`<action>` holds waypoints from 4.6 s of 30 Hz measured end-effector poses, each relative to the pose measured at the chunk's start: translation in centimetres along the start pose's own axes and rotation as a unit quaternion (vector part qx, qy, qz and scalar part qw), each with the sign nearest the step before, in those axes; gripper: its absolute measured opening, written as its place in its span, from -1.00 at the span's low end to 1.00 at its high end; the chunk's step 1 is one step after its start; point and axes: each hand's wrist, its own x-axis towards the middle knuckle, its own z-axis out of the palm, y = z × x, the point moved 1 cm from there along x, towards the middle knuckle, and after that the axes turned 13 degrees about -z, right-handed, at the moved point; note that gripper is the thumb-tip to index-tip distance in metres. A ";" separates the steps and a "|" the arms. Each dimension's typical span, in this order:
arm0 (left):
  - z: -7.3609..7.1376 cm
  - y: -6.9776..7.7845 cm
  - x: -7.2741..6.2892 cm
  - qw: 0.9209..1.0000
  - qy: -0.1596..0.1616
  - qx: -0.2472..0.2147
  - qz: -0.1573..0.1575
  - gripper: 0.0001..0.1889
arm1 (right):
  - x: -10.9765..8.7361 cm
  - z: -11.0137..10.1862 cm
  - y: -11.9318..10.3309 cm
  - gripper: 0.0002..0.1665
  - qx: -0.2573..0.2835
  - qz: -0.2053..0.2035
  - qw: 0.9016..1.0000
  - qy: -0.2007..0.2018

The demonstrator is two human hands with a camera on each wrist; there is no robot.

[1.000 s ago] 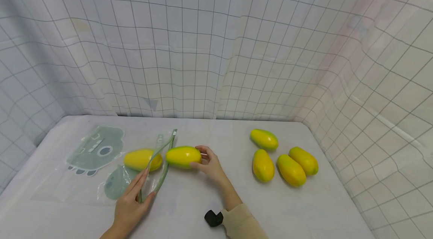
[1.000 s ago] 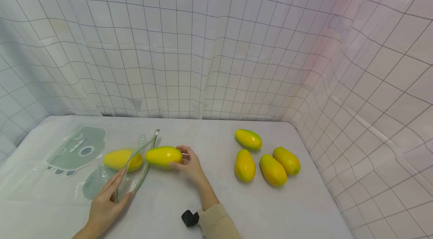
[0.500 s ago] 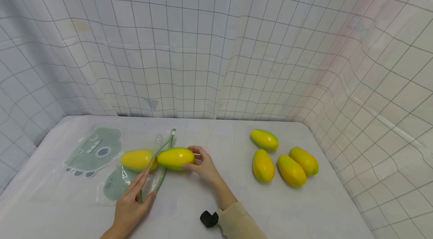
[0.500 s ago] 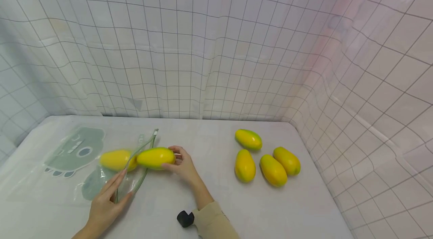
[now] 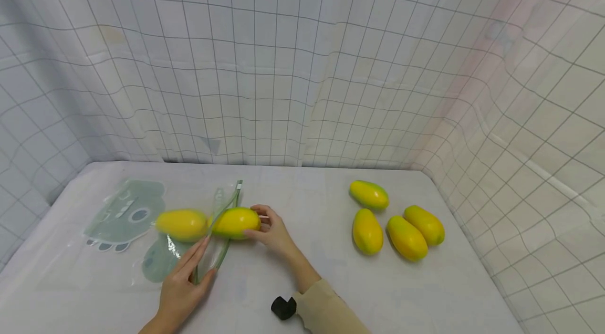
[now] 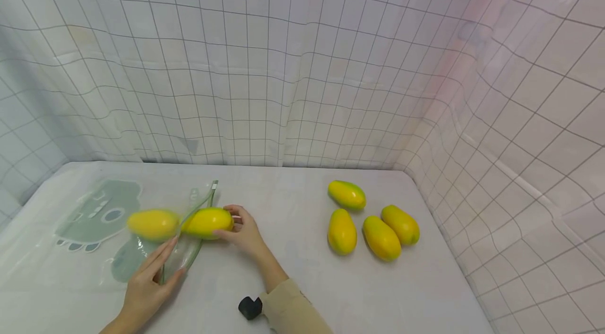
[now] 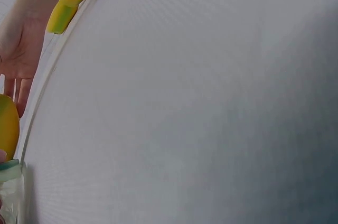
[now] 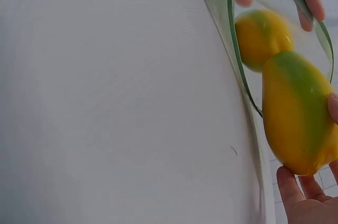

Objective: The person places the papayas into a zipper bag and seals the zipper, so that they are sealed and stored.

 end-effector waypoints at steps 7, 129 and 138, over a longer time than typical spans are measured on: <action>-0.1 0.0 0.2 1.000 -0.004 -0.016 0.008 -0.36 | 0.1 1.1 -2.3 -0.42 0.004 0.003 1.000 -0.010; 0.1 -0.2 0.0 0.999 -0.029 -0.022 0.007 -0.31 | -11.4 -13.4 -7.5 -0.29 -0.278 -0.133 0.885 0.350; 0.2 -0.3 0.0 0.999 -0.029 -0.027 0.009 -0.30 | -12.6 -15.2 -3.9 -0.24 -0.265 -0.066 0.890 0.364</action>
